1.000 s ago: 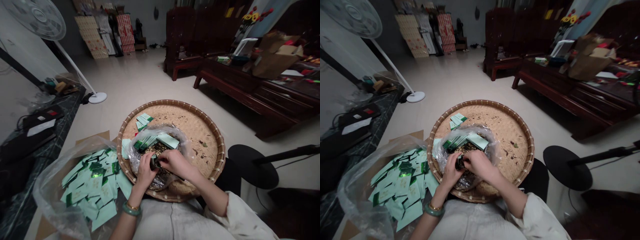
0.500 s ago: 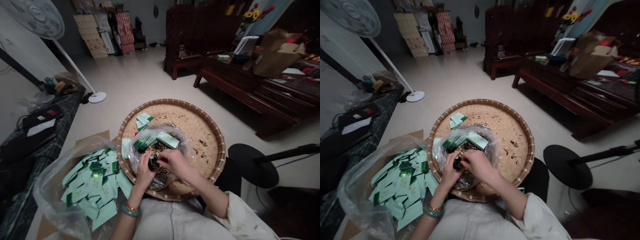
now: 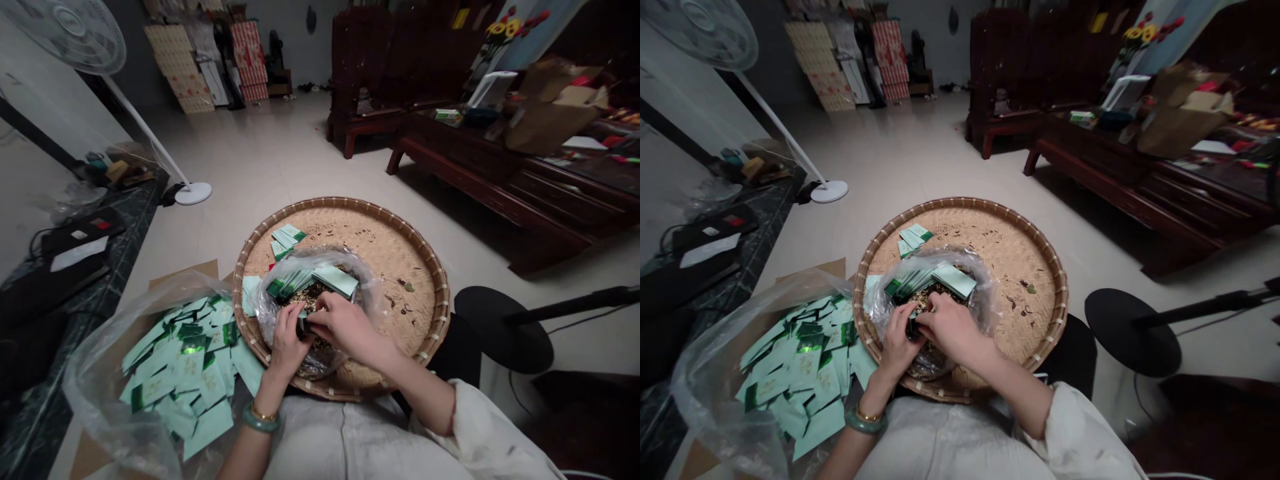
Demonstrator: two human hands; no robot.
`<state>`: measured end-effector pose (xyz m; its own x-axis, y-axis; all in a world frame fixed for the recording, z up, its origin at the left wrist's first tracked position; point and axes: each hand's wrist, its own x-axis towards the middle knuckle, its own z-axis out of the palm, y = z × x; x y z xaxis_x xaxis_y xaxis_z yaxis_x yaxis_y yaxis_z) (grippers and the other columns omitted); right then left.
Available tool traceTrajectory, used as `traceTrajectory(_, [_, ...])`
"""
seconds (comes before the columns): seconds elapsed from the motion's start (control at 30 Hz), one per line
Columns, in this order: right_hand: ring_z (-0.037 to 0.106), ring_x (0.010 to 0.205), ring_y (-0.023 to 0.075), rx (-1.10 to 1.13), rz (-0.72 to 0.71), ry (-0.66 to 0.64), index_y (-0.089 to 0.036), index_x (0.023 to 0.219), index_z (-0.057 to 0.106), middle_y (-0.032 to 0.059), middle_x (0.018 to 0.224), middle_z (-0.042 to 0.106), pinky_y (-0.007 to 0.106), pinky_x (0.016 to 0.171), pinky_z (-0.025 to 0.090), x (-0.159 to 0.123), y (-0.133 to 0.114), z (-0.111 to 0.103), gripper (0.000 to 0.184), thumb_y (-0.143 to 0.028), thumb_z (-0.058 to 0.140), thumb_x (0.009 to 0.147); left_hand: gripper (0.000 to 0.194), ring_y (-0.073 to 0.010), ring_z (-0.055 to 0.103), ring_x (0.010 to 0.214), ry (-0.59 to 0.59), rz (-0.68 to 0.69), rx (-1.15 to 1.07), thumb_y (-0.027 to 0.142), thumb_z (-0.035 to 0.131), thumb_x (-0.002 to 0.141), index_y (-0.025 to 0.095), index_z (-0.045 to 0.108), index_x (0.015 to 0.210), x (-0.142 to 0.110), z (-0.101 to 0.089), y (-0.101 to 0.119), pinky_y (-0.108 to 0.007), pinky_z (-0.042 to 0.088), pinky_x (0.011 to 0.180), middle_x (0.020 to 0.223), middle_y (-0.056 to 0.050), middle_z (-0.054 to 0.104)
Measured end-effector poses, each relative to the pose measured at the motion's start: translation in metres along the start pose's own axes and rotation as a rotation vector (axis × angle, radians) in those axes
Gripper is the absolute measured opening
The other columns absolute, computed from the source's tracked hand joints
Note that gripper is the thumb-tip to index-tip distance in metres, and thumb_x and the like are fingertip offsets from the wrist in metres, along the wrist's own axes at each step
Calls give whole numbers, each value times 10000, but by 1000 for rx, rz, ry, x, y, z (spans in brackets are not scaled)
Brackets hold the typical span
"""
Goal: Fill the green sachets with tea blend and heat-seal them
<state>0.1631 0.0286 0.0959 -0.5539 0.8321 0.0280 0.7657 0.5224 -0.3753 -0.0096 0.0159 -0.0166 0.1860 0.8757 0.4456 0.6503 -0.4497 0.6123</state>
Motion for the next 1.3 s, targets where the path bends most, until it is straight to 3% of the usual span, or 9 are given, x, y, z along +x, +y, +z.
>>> traceTrajectory(0.07, [602, 941, 233, -97, 26, -106, -201, 981, 710, 105, 992, 623, 287, 730, 483, 5, -5, 5, 171, -278, 639, 845, 568, -274, 519, 1108, -27, 20, 14, 104, 577, 764, 197, 439, 1308, -1, 1, 0, -465, 452, 963, 1165, -120, 539])
traceTrajectory(0.17, [666, 850, 251, -161, 104, -248, -132, 977, 708, 149, 932, 680, 305, 689, 509, 15, -9, 17, 187, -218, 589, 862, 589, -280, 522, 1099, -75, 18, 31, 63, 539, 745, 197, 442, 1311, -3, 3, 0, -472, 449, 948, 1163, -121, 560])
traceTrajectory(0.27, [692, 809, 262, -175, 148, -281, -89, 983, 700, 165, 893, 709, 308, 661, 515, 21, -11, 27, 219, -82, 529, 846, 612, -286, 524, 1102, -91, -9, 33, 53, 541, 723, 199, 447, 1309, -4, 5, -1, -480, 445, 941, 1161, -117, 579])
traceTrajectory(0.6, [622, 874, 190, -37, 40, -106, -186, 904, 692, 63, 889, 660, 243, 709, 436, 9, 7, 10, 171, -271, 544, 901, 533, -265, 556, 1086, -23, -49, -33, 140, 591, 773, 195, 459, 1286, 0, 7, -4, -458, 468, 937, 1158, -116, 583])
traceTrajectory(0.83, [598, 834, 171, 101, 41, -59, -157, 833, 711, 64, 840, 652, 249, 731, 419, 5, 8, 4, 212, -240, 531, 909, 524, -258, 565, 1072, -31, -93, -81, 170, 619, 776, 200, 465, 1276, 1, 5, -1, -443, 477, 927, 1145, -113, 580])
traceTrajectory(0.97, [615, 805, 148, 370, 49, 97, -156, 865, 719, 50, 863, 684, 235, 736, 442, 6, 19, 3, 193, -223, 542, 905, 549, -251, 571, 1078, -17, -119, -88, 170, 642, 761, 203, 462, 1278, 3, 2, 1, -425, 477, 930, 1137, -100, 585])
traceTrajectory(1.1, [624, 872, 173, 408, 146, 237, -167, 1032, 679, 68, 965, 679, 280, 787, 467, 2, 26, -1, 221, -305, 564, 902, 556, -240, 586, 1056, 15, -142, -89, 173, 662, 746, 193, 473, 1268, 4, -1, 3, -417, 480, 929, 1113, -91, 598])
traceTrajectory(1.2, [608, 932, 187, 395, 60, 199, -194, 1171, 605, 82, 1080, 627, 291, 800, 482, -2, 18, -3, 390, -380, 658, 832, 560, -253, 577, 1093, 28, -170, -109, 185, 669, 735, 189, 485, 1264, 4, 1, 5, -430, 474, 942, 1153, -104, 601])
traceTrajectory(1.3, [603, 920, 182, 324, -38, 123, -199, 1103, 643, 81, 1075, 610, 275, 782, 476, -2, 12, 2, 283, -313, 651, 843, 573, -270, 573, 1126, 19, -246, -178, 194, 691, 698, 187, 512, 1242, 5, 3, 7, -439, 470, 951, 1206, -114, 604])
